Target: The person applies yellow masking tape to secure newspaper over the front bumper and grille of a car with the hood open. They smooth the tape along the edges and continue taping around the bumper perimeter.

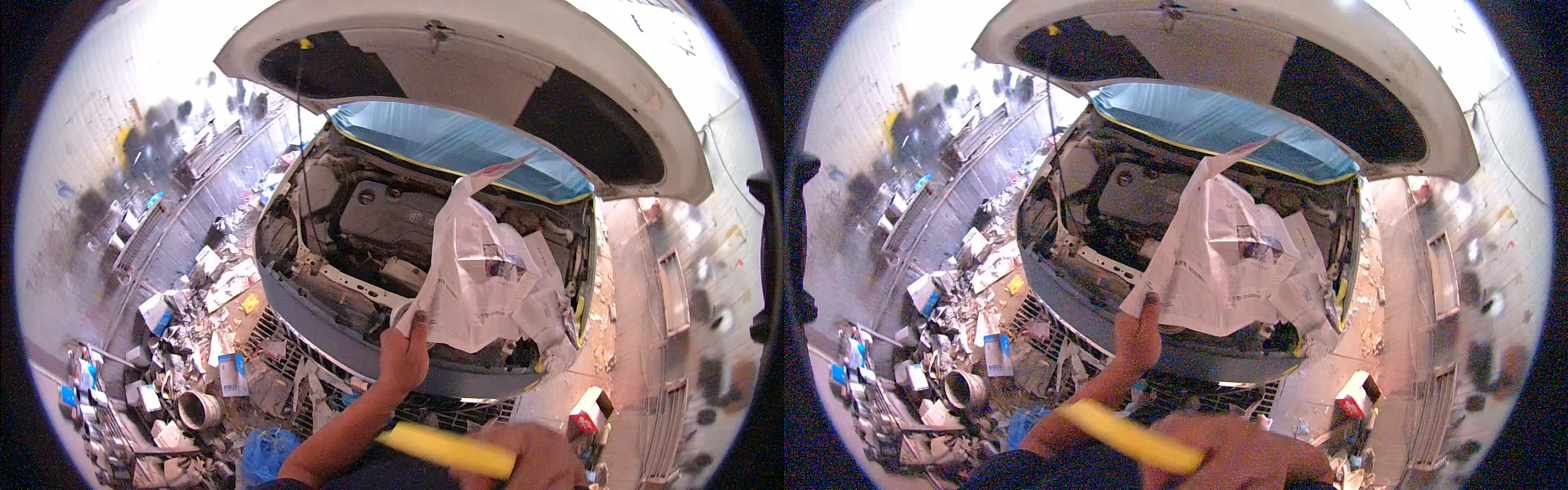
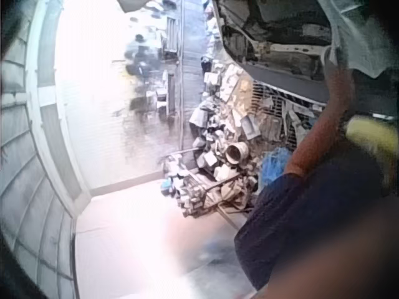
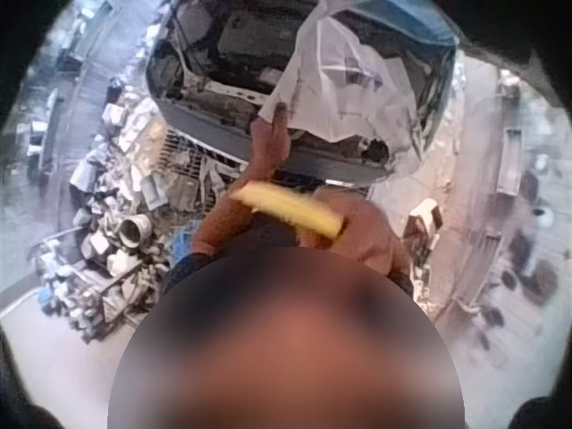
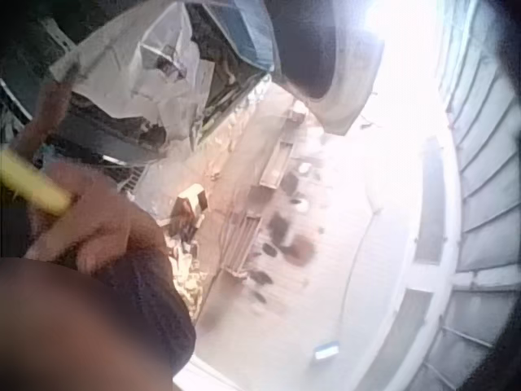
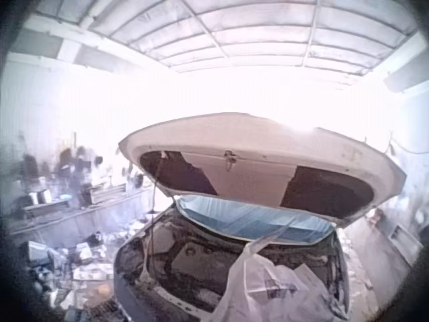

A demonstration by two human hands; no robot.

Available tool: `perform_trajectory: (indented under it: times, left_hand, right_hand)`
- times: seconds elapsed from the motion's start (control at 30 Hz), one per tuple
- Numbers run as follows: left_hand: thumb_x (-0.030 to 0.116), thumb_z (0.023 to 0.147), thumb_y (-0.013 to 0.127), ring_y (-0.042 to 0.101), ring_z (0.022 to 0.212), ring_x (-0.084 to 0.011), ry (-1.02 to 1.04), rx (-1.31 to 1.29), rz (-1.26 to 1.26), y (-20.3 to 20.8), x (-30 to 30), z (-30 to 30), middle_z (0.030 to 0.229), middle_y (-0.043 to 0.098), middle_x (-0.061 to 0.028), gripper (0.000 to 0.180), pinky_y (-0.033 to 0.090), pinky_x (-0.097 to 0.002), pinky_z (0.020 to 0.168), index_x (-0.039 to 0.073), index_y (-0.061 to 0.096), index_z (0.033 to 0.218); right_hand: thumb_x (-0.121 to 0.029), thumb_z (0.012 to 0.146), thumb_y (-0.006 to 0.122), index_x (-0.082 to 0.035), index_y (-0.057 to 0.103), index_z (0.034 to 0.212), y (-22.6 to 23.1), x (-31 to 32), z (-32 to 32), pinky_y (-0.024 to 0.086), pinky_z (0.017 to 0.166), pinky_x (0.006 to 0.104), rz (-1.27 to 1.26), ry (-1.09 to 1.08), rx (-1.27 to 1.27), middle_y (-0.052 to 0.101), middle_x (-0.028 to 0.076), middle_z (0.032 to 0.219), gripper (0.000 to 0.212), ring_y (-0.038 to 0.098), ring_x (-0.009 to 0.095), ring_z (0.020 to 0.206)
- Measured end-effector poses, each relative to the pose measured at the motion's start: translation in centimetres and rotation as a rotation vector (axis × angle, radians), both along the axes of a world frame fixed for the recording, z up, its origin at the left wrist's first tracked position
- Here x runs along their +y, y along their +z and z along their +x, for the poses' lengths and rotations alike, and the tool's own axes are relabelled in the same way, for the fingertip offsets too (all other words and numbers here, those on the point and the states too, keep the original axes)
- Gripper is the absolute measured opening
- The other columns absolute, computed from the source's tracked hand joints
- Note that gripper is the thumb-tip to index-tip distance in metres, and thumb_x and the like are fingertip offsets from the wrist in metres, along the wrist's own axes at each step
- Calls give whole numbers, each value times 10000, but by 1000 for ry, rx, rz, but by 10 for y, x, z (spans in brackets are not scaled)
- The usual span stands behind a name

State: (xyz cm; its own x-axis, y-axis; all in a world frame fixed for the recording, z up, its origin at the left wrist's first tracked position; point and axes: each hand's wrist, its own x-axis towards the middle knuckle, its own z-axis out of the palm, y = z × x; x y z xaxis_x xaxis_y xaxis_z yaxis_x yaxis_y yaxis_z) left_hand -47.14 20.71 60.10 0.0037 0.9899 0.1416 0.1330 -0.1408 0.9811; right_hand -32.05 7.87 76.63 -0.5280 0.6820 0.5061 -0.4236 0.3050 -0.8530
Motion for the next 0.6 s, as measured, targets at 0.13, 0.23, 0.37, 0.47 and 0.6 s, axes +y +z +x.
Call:
perform_trajectory:
  times: [0.13, 0.23, 0.37, 0.47, 0.6]
  left_hand:
    - [280, 1145, 602, 743, 1235, -478, -21, 411, 205, 3, -5, -1, 1363, 737, -322, 520, 614, -525, 996, -21, 587, 1569]
    - [221, 1030, 708, 733, 1293, -456, -14, 637, 359, -6, -13, 7, 1560, 633, -315, 750, 611, -518, 1045, -32, 444, 1685]
    - [153, 929, 780, 722, 1303, -470, -31, 734, 424, -15, -26, 16, 1659, 537, -337, 890, 607, -509, 1069, -103, 387, 1685]
    - [147, 930, 782, 711, 1307, -492, -44, 768, 421, -15, -30, 21, 1663, 524, -351, 884, 600, -508, 1085, -111, 390, 1679]
    - [157, 936, 789, 691, 1333, -498, -63, 839, 404, -12, -32, 24, 1669, 517, -348, 874, 586, -506, 1109, -113, 399, 1670]
  right_hand:
    - [-348, 972, 816, -134, 792, 1375, -25, 30, 10, 575, 881, 475, -38, -783, -781, 708, 205, 1174, 457, 666, 345, 909]
    - [-258, 898, 905, -20, 798, 1257, -71, 51, 3, 523, 769, 415, 196, -1085, -788, 664, 147, 1019, 444, 641, 292, 857]
    - [-192, 964, 859, 3, 788, 1141, -108, 53, 14, 534, 741, 418, 198, -1164, -752, 677, 162, 1006, 273, 686, 318, 824]
    - [-168, 984, 842, 29, 772, 1079, -119, 51, 24, 532, 733, 402, 15, -1153, -720, 689, 160, 976, 230, 692, 306, 821]
    - [-165, 973, 858, 49, 775, 1033, -133, 50, 38, 528, 716, 379, -82, -1146, -701, 702, 153, 922, 237, 685, 271, 802]
